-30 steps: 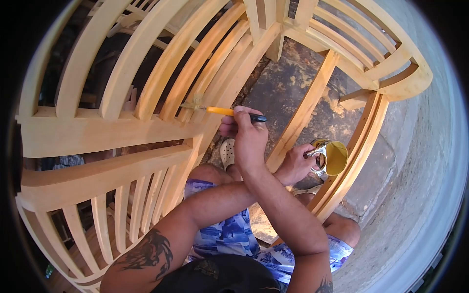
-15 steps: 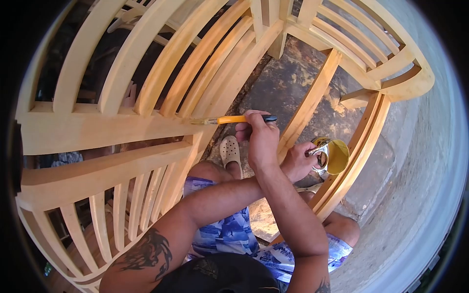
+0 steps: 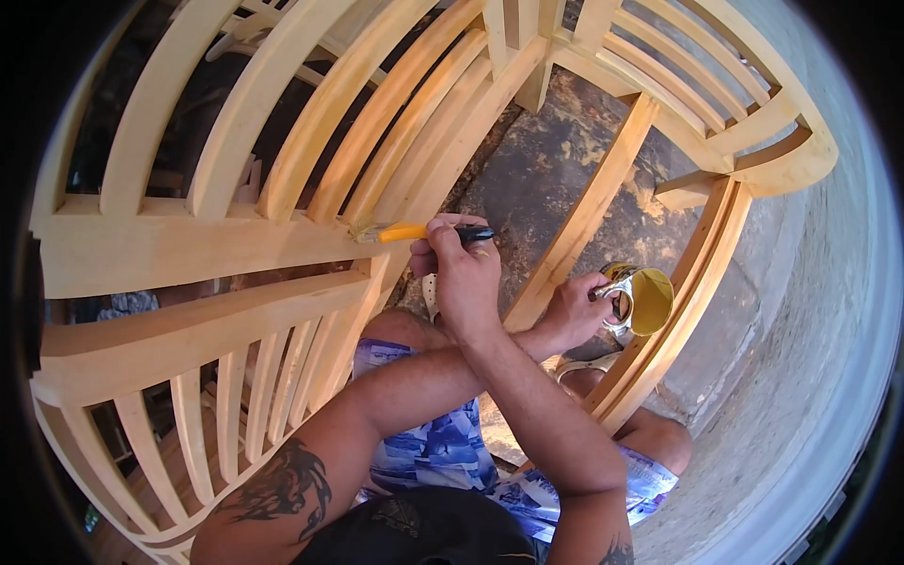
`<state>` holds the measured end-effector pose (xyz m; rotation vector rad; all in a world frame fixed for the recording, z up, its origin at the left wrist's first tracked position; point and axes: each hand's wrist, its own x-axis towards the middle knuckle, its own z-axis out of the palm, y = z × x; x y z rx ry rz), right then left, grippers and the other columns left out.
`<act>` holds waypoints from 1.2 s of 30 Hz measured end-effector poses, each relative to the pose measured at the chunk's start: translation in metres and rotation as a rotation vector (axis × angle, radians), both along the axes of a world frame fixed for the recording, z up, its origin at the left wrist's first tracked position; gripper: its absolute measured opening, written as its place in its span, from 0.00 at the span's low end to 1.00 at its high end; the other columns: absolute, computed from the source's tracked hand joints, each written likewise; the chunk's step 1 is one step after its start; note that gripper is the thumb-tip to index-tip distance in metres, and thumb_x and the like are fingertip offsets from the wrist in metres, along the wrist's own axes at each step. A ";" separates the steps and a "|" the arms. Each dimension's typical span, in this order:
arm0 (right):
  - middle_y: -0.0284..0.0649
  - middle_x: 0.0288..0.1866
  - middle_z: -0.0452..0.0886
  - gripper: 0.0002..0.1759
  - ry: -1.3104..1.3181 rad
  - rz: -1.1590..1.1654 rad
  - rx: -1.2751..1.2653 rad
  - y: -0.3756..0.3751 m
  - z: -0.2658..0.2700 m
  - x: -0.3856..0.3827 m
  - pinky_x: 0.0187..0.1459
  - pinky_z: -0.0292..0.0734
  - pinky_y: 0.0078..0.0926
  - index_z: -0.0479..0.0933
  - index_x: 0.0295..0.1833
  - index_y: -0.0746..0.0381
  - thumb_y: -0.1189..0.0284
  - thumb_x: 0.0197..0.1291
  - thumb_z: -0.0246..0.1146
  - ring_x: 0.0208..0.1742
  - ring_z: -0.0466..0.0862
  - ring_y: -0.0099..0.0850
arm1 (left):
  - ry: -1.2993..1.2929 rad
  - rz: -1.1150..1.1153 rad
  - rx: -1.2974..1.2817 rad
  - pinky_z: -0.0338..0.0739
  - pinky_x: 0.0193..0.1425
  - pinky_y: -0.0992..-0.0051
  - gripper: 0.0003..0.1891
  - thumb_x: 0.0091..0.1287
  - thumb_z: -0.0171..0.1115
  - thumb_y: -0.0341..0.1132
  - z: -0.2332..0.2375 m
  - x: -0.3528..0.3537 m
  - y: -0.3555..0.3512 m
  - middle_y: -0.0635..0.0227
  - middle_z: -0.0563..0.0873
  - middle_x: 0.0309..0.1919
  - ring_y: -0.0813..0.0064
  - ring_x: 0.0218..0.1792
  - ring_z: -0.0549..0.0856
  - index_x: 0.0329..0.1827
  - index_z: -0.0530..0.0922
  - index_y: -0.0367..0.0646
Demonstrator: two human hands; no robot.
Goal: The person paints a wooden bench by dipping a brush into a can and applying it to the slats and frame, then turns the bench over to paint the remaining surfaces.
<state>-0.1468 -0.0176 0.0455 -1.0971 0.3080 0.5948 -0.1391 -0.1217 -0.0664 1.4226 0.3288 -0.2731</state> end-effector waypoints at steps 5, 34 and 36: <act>0.42 0.32 0.83 0.11 -0.050 -0.039 -0.052 -0.019 -0.008 0.019 0.31 0.80 0.24 0.75 0.50 0.66 0.70 0.71 0.62 0.28 0.83 0.27 | 0.057 0.007 -0.049 0.90 0.31 0.73 0.10 0.71 0.57 0.27 0.006 0.001 0.002 0.55 0.87 0.41 0.69 0.38 0.92 0.51 0.78 0.30; 0.44 0.29 0.83 0.13 0.069 -0.242 0.034 0.013 -0.042 0.071 0.29 0.81 0.33 0.78 0.44 0.67 0.67 0.68 0.58 0.24 0.82 0.33 | 0.112 0.062 -0.154 0.89 0.32 0.74 0.09 0.71 0.60 0.29 0.015 0.002 0.002 0.59 0.87 0.37 0.69 0.37 0.92 0.46 0.80 0.30; 0.44 0.28 0.82 0.13 0.113 -0.125 -0.046 -0.002 -0.039 0.066 0.28 0.80 0.32 0.78 0.43 0.67 0.66 0.66 0.58 0.24 0.81 0.33 | 0.132 0.031 -0.123 0.89 0.32 0.74 0.09 0.71 0.59 0.29 0.014 0.000 0.001 0.60 0.87 0.37 0.71 0.37 0.92 0.48 0.80 0.30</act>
